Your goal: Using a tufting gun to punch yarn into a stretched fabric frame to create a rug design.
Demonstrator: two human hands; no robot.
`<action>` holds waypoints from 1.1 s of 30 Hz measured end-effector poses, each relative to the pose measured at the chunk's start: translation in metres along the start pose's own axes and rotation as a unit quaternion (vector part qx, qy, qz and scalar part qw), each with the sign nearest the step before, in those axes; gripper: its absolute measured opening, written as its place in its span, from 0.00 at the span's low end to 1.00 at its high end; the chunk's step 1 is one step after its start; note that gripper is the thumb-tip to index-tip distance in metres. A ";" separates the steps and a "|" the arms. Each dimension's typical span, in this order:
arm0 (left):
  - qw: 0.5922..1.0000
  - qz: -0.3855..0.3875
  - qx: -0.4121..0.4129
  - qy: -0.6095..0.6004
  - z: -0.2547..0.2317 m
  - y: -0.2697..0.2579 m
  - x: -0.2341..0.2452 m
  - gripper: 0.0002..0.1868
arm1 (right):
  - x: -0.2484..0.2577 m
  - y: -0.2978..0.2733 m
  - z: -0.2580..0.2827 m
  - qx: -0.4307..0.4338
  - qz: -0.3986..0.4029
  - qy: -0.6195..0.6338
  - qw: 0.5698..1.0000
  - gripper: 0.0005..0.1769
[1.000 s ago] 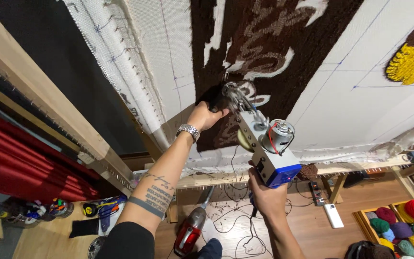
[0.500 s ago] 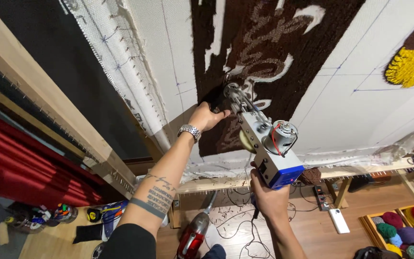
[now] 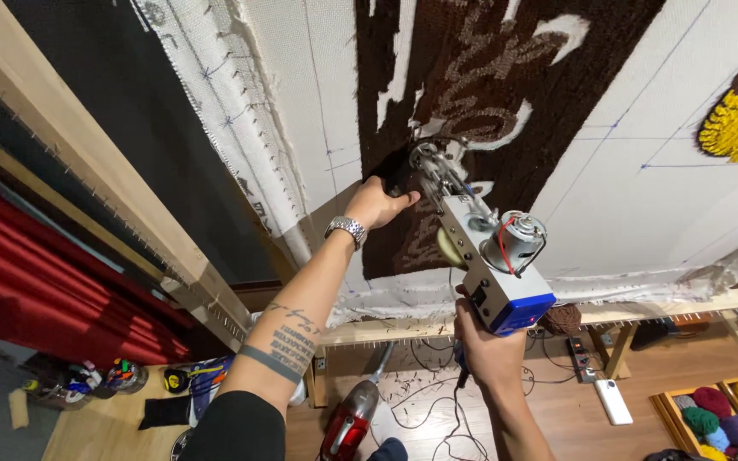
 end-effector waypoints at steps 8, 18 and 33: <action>1.000 0.004 0.013 -0.002 -0.009 0.001 0.006 0.63 | 0.001 0.002 0.011 0.095 0.006 -0.040 0.995 0.14; 1.000 0.007 0.013 -0.013 -0.018 -0.004 0.010 0.64 | -0.002 0.005 0.015 -0.004 -0.007 0.041 0.999 0.13; 0.878 0.255 -0.138 -0.382 -0.033 -0.010 -0.088 0.18 | 0.072 -0.019 0.018 -0.029 0.028 0.128 0.991 0.17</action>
Point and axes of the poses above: each hand's wrist, its own y-axis towards the middle knuckle, its own x-axis out of the back of the hand, z = x × y, the point moved 1 cm from there along y, towards the middle knuckle, and after that the axes turned 7 degrees about z, right-handed, at the moved point
